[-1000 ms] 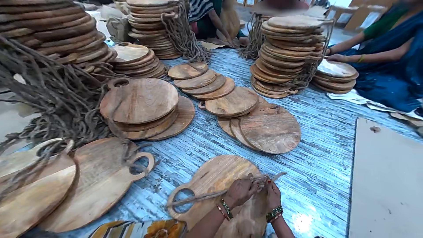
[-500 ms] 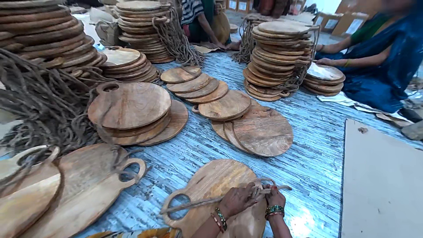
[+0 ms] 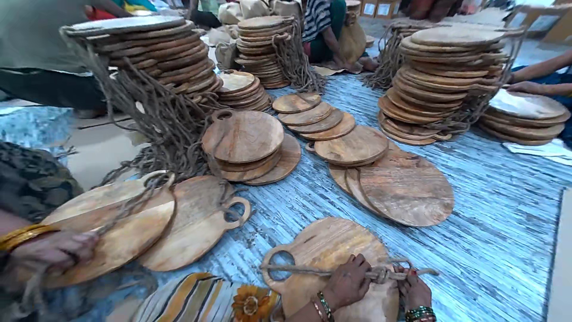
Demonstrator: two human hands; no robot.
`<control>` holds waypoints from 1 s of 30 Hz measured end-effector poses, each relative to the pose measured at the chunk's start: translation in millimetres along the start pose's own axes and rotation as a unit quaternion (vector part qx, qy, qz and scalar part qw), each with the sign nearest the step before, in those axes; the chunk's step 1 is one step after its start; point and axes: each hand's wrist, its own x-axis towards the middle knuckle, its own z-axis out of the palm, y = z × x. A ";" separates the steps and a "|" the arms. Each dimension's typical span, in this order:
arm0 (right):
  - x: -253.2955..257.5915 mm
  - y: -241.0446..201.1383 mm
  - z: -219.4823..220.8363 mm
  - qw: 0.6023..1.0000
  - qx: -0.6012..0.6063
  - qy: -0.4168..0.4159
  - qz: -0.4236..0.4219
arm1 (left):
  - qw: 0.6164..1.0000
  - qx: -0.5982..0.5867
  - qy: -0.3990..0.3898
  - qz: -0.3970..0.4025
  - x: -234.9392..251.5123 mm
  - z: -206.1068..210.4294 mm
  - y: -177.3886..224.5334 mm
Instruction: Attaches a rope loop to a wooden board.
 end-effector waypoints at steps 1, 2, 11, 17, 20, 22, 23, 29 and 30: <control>-4.2 0.1 0.4 1.000 -0.008 -0.010 0.002 | 1.000 -0.003 0.002 -0.003 -3.1 -0.4 -1.9; -8.1 1.3 1.5 1.000 -0.016 -0.018 0.002 | 1.000 -0.004 0.009 -0.003 -7.9 -0.4 -4.7; -35.9 20.1 -0.3 0.996 -0.048 -0.066 0.017 | 0.997 -0.048 0.050 -0.028 -57.7 8.1 -12.0; -37.8 9.2 8.4 0.998 -0.020 -0.036 0.052 | 1.000 0.008 0.026 0.010 -41.4 2.8 -3.7; -39.4 4.2 7.7 0.996 -0.017 -0.026 0.086 | 0.999 0.027 0.041 0.024 -38.5 12.1 -5.4; -37.9 3.2 7.4 0.996 -0.013 -0.029 0.087 | 0.998 0.038 0.039 0.036 -38.7 11.7 -7.5; -37.8 4.5 6.4 0.996 -0.008 -0.031 0.089 | 0.998 0.045 0.027 0.038 -39.4 10.1 -7.5; -35.6 5.3 2.5 0.995 0.000 -0.041 0.096 | 0.992 0.063 -0.109 -0.008 -29.3 -14.0 9.6; -35.3 4.3 2.6 0.994 0.004 -0.039 0.098 | 0.991 0.065 -0.118 -0.020 -27.5 -14.9 11.5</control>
